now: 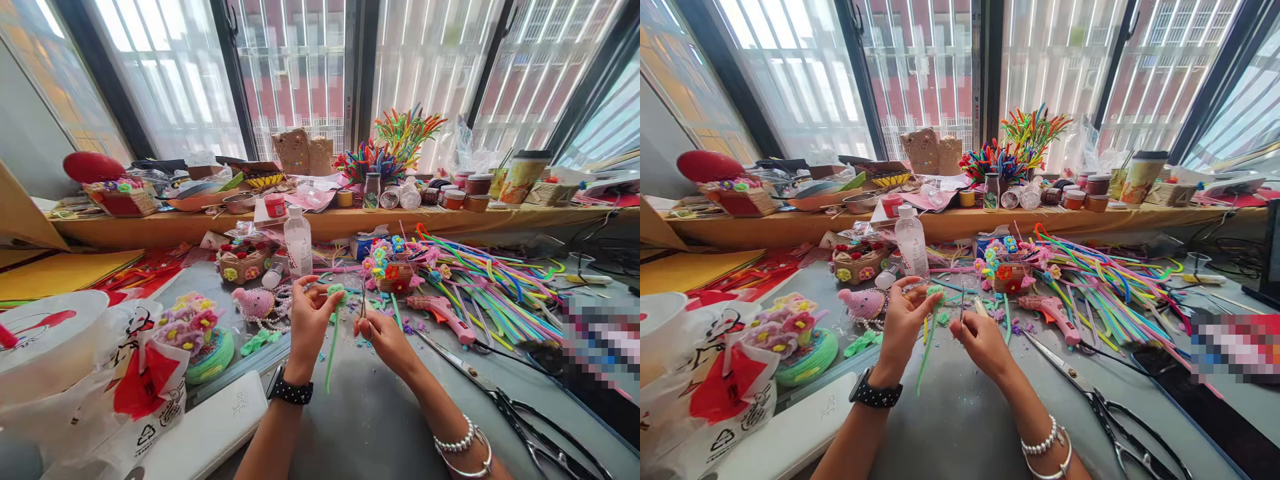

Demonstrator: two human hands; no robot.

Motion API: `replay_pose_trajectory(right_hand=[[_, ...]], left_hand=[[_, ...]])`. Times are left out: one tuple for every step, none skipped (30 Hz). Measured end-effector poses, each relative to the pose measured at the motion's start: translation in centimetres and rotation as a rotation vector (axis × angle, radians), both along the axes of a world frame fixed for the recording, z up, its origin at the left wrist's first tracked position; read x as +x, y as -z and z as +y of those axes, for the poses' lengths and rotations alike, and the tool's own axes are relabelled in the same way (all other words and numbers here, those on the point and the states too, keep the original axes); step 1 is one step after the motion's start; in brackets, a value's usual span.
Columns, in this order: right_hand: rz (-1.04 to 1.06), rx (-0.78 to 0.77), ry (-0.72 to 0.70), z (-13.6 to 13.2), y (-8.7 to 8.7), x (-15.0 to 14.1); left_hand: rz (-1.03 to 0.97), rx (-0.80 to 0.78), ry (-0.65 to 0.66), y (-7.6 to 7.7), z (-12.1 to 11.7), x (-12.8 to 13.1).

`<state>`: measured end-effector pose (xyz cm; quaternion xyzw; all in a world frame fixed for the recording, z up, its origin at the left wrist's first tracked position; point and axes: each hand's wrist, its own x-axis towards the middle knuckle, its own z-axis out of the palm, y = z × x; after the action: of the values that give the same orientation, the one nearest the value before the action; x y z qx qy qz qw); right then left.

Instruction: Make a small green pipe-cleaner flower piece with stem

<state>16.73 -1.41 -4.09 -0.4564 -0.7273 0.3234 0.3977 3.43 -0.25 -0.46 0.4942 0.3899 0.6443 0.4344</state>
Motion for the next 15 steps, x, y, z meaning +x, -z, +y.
replay_pose_trajectory(right_hand=[[-0.015, -0.003, -0.003, 0.00, -0.02, -0.02], [-0.021, -0.009, -0.001, 0.00, -0.04, -0.03], [-0.014, -0.019, 0.011, 0.02, -0.06, -0.01], [0.010, -0.033, 0.036, 0.05, -0.08, 0.03], [0.051, -0.046, 0.069, 0.09, -0.10, 0.09], [0.108, -0.057, 0.103, 0.14, -0.13, 0.17], [0.174, -0.065, 0.131, 0.19, -0.17, 0.27], [0.240, -0.072, 0.147, 0.25, -0.20, 0.36], [0.301, -0.079, 0.151, 0.30, -0.24, 0.44], [0.349, -0.087, 0.143, 0.35, -0.26, 0.50], [0.384, -0.095, 0.130, 0.38, -0.26, 0.55], [0.405, -0.100, 0.115, 0.40, -0.23, 0.58], [0.414, -0.102, 0.104, 0.41, -0.18, 0.59], [0.417, -0.100, 0.098, 0.43, -0.09, 0.59], [0.417, -0.098, 0.098, 0.45, 0.02, 0.58]], left_hand=[[0.027, -0.004, 0.014, 0.05, 0.03, -0.09], [0.058, -0.006, 0.024, 0.12, 0.06, -0.17], [0.100, -0.007, 0.037, 0.21, 0.08, -0.22], [0.153, -0.008, 0.051, 0.29, 0.10, -0.25], [0.215, -0.010, 0.065, 0.37, 0.10, -0.26], [0.281, -0.010, 0.082, 0.43, 0.11, -0.27], [0.344, -0.006, 0.100, 0.48, 0.11, -0.26], [0.400, 0.004, 0.116, 0.52, 0.11, -0.25], [0.447, 0.022, 0.126, 0.56, 0.13, -0.24], [0.487, 0.046, 0.124, 0.61, 0.15, -0.22], [0.524, 0.071, 0.114, 0.65, 0.17, -0.18], [0.556, 0.094, 0.101, 0.70, 0.20, -0.14], [0.585, 0.110, 0.087, 0.74, 0.21, -0.09], [0.607, 0.120, 0.080, 0.76, 0.20, -0.03], [0.617, 0.129, 0.079, 0.76, 0.17, 0.03]])
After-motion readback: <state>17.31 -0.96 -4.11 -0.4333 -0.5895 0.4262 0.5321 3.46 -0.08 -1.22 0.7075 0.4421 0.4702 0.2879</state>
